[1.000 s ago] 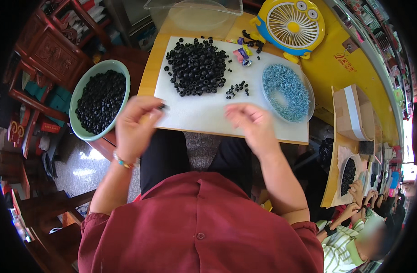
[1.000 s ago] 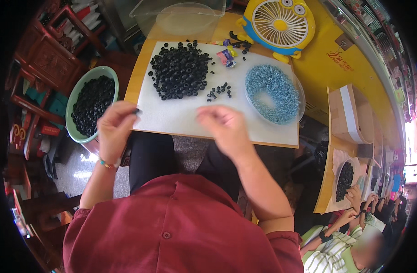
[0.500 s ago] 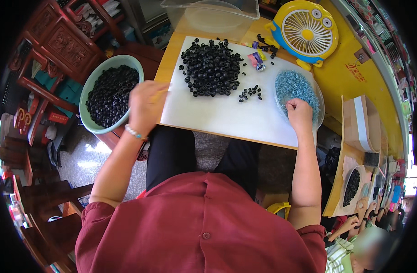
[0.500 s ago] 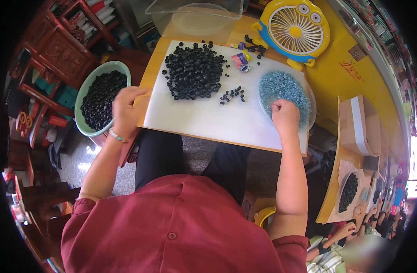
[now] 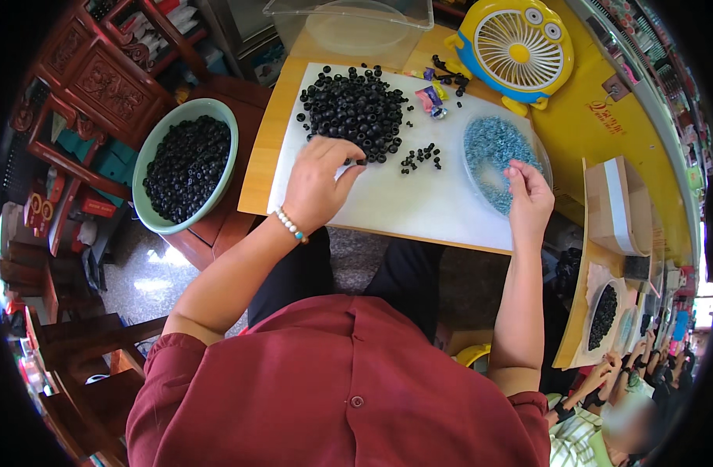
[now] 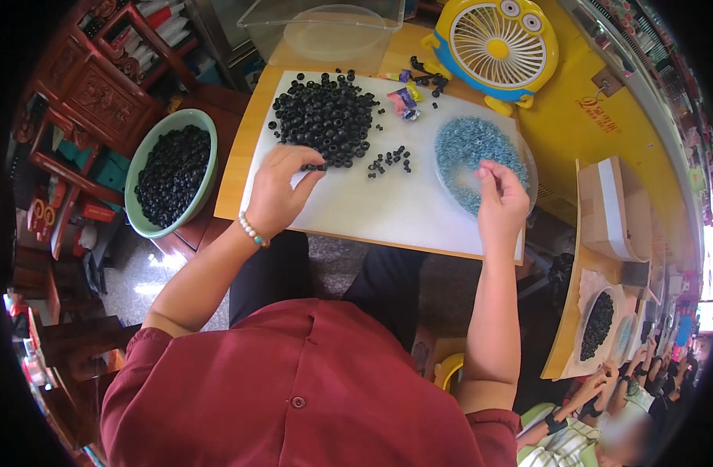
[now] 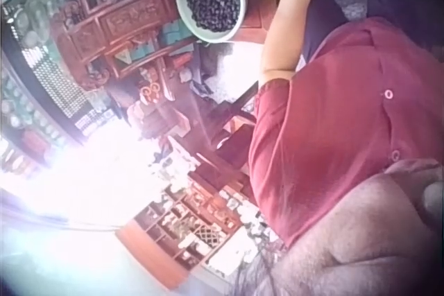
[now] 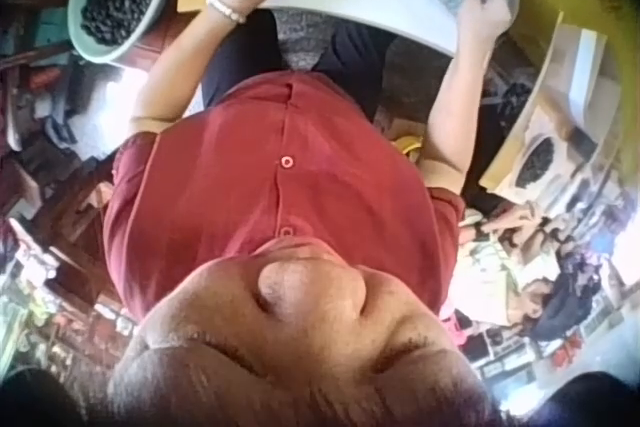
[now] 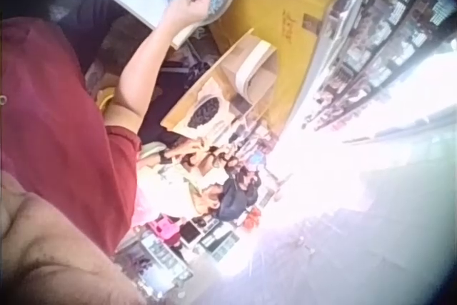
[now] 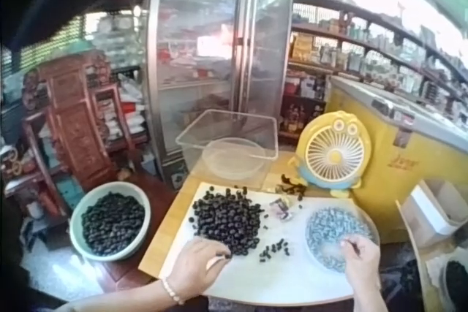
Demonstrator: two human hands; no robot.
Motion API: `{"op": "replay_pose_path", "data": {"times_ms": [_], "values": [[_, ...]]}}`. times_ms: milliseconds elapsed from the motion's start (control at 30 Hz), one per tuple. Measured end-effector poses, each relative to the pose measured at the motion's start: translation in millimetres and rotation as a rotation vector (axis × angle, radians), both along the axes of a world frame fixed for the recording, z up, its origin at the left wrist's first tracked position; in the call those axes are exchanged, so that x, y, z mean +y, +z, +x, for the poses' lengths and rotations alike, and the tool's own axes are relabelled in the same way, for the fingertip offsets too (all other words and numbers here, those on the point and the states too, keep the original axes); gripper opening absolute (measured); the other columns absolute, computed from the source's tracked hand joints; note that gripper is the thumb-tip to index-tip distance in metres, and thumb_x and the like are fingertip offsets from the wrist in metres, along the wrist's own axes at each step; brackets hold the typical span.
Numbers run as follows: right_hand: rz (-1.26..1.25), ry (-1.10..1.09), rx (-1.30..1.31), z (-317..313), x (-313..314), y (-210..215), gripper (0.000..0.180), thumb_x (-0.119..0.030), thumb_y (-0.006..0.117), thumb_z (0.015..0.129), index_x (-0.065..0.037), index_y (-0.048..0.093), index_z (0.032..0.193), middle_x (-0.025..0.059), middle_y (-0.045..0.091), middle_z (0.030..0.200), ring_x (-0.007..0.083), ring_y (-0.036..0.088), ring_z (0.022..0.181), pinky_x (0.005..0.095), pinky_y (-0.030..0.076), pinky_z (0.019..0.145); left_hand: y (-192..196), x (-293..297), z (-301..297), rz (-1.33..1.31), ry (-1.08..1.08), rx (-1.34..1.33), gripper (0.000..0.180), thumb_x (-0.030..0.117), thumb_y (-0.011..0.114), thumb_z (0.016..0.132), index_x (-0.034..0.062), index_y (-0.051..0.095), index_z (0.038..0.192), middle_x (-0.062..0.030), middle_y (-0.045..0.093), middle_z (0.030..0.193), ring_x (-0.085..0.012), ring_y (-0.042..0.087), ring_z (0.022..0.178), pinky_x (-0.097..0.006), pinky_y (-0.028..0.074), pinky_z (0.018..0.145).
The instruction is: The person sits at a table, picks up black plastic beads and small pins from the trays and mat, and assembles them by inserting the pins into the beads by hand.
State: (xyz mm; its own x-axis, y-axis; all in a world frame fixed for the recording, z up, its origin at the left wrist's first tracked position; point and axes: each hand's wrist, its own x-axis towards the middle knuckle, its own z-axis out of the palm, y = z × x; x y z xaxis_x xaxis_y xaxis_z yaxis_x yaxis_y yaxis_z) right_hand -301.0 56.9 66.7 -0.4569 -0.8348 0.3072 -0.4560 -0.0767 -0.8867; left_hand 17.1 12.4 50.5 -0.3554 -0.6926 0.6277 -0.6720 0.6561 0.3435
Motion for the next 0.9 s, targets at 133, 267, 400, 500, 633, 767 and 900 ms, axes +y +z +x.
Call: {"op": "replay_pose_path", "data": {"times_ms": [133, 267, 400, 500, 633, 767, 900], "values": [[-0.018, 0.207, -0.356, 53.5, 24.2, 16.9, 0.014, -0.003, 0.061, 0.083, 0.001, 0.064, 0.096, 0.0042, 0.065, 0.084, 0.0093, 0.057, 0.071, 0.0209, 0.043, 0.066, 6.3, 30.7, 0.8, 0.875, -0.224, 0.717, 0.013, 0.006, 0.065, 0.083, 0.0035, 0.063, 0.095, -0.0029, 0.063, 0.094, -0.0082, 0.058, 0.078, -0.024, 0.049, 0.07], [0.158, 0.576, -0.912, 105.2, 47.4, 25.2, 0.013, -0.001, 0.063, 0.081, 0.002, 0.063, 0.093, 0.0072, 0.065, 0.083, 0.0083, 0.055, 0.07, 0.0198, 0.042, 0.064, 0.7, 55.9, 8.6, 1.5, -0.731, 1.465, 0.026, -0.001, 0.064, 0.082, 0.0005, 0.062, 0.108, -0.0079, 0.065, 0.097, -0.0143, 0.063, 0.083, -0.027, 0.055, 0.073], [0.22, 0.777, -1.093, 129.8, 62.8, 30.8, 0.013, -0.004, 0.066, 0.082, 0.001, 0.063, 0.093, 0.0071, 0.065, 0.083, 0.0077, 0.055, 0.07, 0.0196, 0.043, 0.064, 8.7, 71.3, 5.0, 1.538, -0.883, 1.548, 0.021, -0.002, 0.064, 0.081, 0.0016, 0.062, 0.102, -0.0077, 0.064, 0.093, -0.0166, 0.064, 0.083, -0.029, 0.056, 0.074], [0.248, 0.788, -1.036, 139.2, 69.9, 37.3, 0.013, -0.006, 0.066, 0.083, 0.0, 0.063, 0.093, 0.006, 0.065, 0.084, 0.0074, 0.055, 0.07, 0.0197, 0.043, 0.065, 13.2, 76.5, 6.3, 1.476, -0.909, 1.454, 0.023, -0.004, 0.065, 0.079, 0.0008, 0.061, 0.102, -0.009, 0.064, 0.092, -0.017, 0.064, 0.083, -0.028, 0.055, 0.075], [0.257, 0.796, -0.984, 142.9, 73.9, 38.2, 0.012, -0.006, 0.067, 0.083, 0.0, 0.063, 0.093, 0.0047, 0.064, 0.085, 0.0069, 0.055, 0.071, 0.0195, 0.043, 0.065, 10.7, 81.7, 9.5, 1.352, -0.915, 1.374, 0.027, -0.005, 0.065, 0.079, -0.0007, 0.06, 0.105, -0.0099, 0.065, 0.092, -0.0169, 0.065, 0.082, -0.028, 0.055, 0.075], [0.267, 0.774, -1.008, 141.3, 74.4, 35.8, 0.012, -0.006, 0.067, 0.083, 0.0, 0.063, 0.093, 0.0039, 0.064, 0.085, 0.0069, 0.055, 0.073, 0.0193, 0.042, 0.065, 22.9, 84.8, 12.2, 1.398, -0.819, 1.377, 0.028, -0.005, 0.064, 0.08, -0.0018, 0.059, 0.108, -0.0106, 0.065, 0.093, -0.0192, 0.065, 0.088, -0.029, 0.055, 0.077], [0.243, 0.72, -1.037, 140.9, 76.5, 34.5, 0.012, -0.006, 0.066, 0.083, 0.0, 0.063, 0.093, 0.0045, 0.065, 0.086, 0.0077, 0.058, 0.077, 0.0197, 0.042, 0.066, 29.7, 88.2, 15.1, 1.592, -0.643, 1.534, 0.026, -0.003, 0.062, 0.082, -0.0002, 0.06, 0.108, -0.0116, 0.064, 0.098, -0.0217, 0.065, 0.093, -0.028, 0.056, 0.077]]}}
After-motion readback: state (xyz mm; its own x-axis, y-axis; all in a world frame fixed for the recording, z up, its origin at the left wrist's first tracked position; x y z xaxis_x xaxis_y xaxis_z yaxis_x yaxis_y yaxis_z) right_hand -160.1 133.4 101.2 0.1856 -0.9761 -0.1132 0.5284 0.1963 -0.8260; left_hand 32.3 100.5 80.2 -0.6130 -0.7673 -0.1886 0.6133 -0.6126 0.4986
